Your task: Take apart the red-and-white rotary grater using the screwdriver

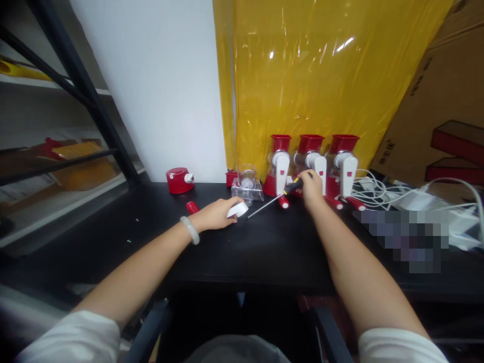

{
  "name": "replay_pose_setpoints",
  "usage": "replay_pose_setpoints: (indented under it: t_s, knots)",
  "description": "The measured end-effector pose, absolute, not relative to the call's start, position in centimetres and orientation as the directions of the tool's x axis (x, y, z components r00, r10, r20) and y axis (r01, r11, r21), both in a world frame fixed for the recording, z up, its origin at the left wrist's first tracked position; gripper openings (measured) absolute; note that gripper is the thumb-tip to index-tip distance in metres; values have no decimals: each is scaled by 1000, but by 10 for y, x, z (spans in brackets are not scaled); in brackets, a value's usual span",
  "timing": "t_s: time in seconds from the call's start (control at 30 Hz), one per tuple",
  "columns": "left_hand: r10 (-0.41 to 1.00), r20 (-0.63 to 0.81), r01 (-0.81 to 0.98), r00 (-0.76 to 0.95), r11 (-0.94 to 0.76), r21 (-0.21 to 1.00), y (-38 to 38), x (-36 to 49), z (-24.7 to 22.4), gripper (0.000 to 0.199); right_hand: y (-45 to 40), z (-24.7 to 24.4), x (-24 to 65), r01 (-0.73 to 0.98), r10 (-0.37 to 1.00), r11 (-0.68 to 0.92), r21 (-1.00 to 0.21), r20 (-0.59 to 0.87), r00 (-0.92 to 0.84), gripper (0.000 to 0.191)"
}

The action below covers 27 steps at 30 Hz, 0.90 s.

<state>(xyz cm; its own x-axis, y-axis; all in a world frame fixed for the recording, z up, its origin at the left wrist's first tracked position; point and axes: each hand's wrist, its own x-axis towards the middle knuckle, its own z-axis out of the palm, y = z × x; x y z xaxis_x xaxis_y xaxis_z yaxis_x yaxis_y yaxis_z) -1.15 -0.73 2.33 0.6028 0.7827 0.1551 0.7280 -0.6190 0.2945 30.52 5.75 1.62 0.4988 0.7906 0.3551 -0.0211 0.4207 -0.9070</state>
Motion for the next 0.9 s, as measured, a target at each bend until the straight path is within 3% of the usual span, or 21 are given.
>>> replay_pose_setpoints:
  t_s: [0.9]
  knots:
    - [786, 150, 734, 600, -615, 286, -8, -11, 26, 53, 57, 16, 305, -23, 790, 429, -903, 363, 493, 4]
